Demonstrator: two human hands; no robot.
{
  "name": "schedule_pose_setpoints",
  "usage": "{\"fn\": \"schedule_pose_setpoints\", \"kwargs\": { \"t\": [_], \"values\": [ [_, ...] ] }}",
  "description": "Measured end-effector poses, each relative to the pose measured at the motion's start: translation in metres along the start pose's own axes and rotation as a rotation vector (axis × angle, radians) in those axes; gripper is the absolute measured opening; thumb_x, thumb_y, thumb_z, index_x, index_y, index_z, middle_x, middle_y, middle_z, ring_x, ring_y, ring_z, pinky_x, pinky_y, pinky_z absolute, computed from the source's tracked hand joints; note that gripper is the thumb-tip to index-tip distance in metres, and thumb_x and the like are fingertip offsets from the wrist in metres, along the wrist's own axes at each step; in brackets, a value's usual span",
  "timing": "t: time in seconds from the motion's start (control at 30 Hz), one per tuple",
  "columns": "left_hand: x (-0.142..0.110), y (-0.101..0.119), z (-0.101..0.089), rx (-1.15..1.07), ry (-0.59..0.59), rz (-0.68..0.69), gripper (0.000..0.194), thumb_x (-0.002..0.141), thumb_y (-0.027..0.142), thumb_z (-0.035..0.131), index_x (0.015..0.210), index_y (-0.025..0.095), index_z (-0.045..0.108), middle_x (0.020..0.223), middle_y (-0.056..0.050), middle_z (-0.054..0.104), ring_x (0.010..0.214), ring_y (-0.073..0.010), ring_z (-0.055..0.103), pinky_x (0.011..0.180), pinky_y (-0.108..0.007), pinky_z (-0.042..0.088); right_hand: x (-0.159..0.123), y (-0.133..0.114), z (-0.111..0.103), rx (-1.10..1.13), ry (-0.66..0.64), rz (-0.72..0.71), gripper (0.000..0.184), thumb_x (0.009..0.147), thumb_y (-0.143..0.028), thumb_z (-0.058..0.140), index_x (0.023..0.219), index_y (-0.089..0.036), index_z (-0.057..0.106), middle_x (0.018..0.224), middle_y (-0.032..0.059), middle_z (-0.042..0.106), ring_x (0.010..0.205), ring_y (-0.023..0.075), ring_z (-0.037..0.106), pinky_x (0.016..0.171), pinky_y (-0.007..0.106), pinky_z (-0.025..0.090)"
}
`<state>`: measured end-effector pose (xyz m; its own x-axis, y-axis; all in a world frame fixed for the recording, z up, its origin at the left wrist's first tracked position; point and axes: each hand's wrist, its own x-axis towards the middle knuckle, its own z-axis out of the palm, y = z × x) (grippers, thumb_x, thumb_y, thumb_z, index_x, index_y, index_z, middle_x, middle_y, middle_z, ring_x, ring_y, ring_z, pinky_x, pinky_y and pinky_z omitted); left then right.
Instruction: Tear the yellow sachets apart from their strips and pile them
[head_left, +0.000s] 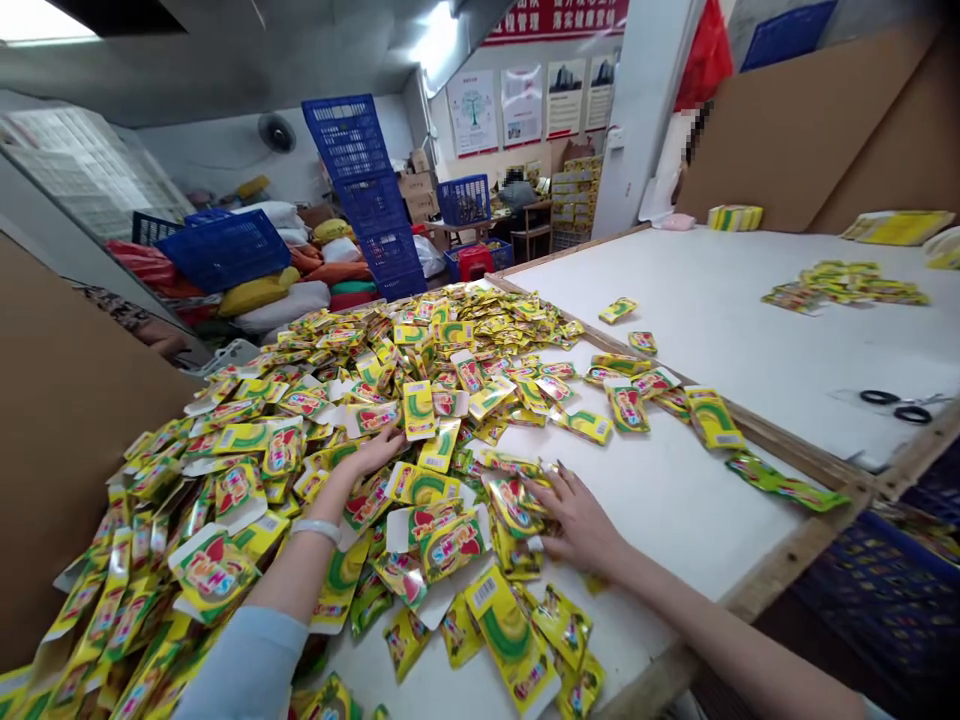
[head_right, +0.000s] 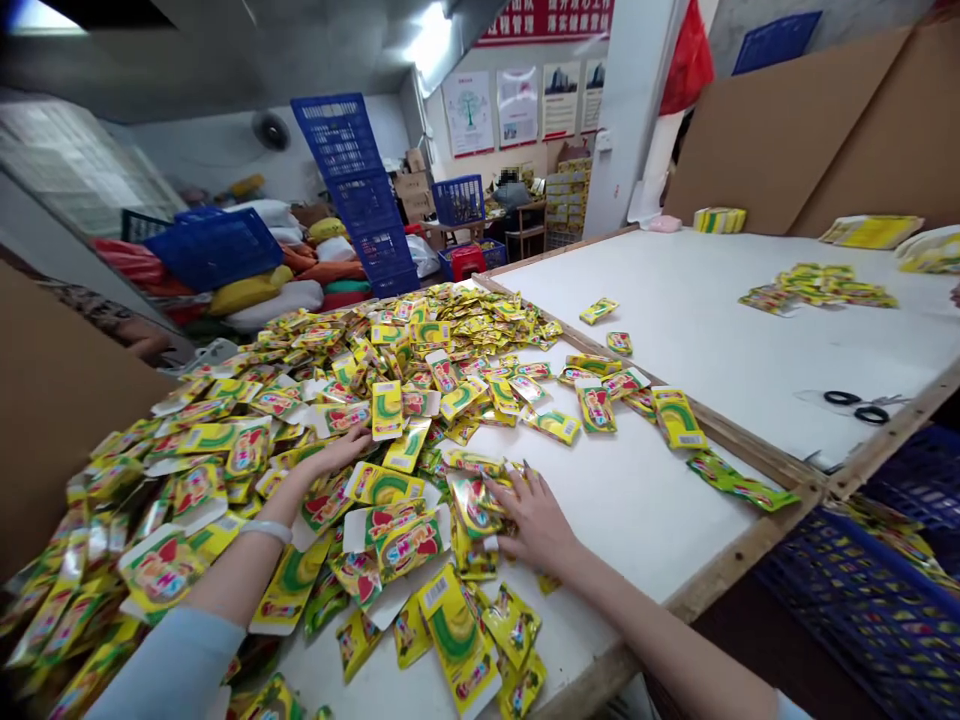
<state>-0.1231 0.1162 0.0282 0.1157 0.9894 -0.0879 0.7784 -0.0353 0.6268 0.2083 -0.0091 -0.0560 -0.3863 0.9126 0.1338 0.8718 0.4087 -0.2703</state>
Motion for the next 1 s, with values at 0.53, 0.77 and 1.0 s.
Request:
{"fn": "schedule_pose_setpoints", "kwargs": {
  "t": [0.53,0.77,1.0],
  "values": [
    [-0.159,0.031,0.007,-0.056,0.085,-0.038,0.032,0.085,0.039,0.038,0.108,0.021,0.05,0.105,-0.006,0.061,0.095,-0.0206,0.057,0.082,-0.034,0.045,-0.061,-0.076,0.005,0.094,-0.069,-0.353,0.079,0.064,-0.029,0.063,0.135,-0.034,0.029,0.141,0.0069,0.028,0.131,0.0416,0.005,0.099,0.061,0.018],
    [-0.226,0.009,0.018,0.047,0.172,-0.143,0.03,0.086,0.038,0.037,0.109,0.023,0.05,0.114,-0.005,0.059,0.107,-0.0199,0.053,0.091,-0.034,0.041,-0.031,-0.035,-0.012,0.025,-0.028,-0.302,0.058,0.068,-0.029,0.061,0.125,-0.029,0.048,0.135,0.0108,0.039,0.131,0.0373,0.015,0.101,0.057,0.019],
    [-0.165,0.019,0.043,0.355,0.111,-0.055,0.029,0.081,0.031,0.041,0.105,0.02,0.053,0.107,-0.008,0.062,0.1,-0.0224,0.057,0.087,-0.035,0.042,-0.047,-0.006,-0.026,0.278,0.049,-0.03,0.051,0.079,-0.026,0.043,0.13,-0.021,0.039,0.131,0.011,0.045,0.122,0.0256,0.038,0.097,0.043,0.036]
  ]
}}
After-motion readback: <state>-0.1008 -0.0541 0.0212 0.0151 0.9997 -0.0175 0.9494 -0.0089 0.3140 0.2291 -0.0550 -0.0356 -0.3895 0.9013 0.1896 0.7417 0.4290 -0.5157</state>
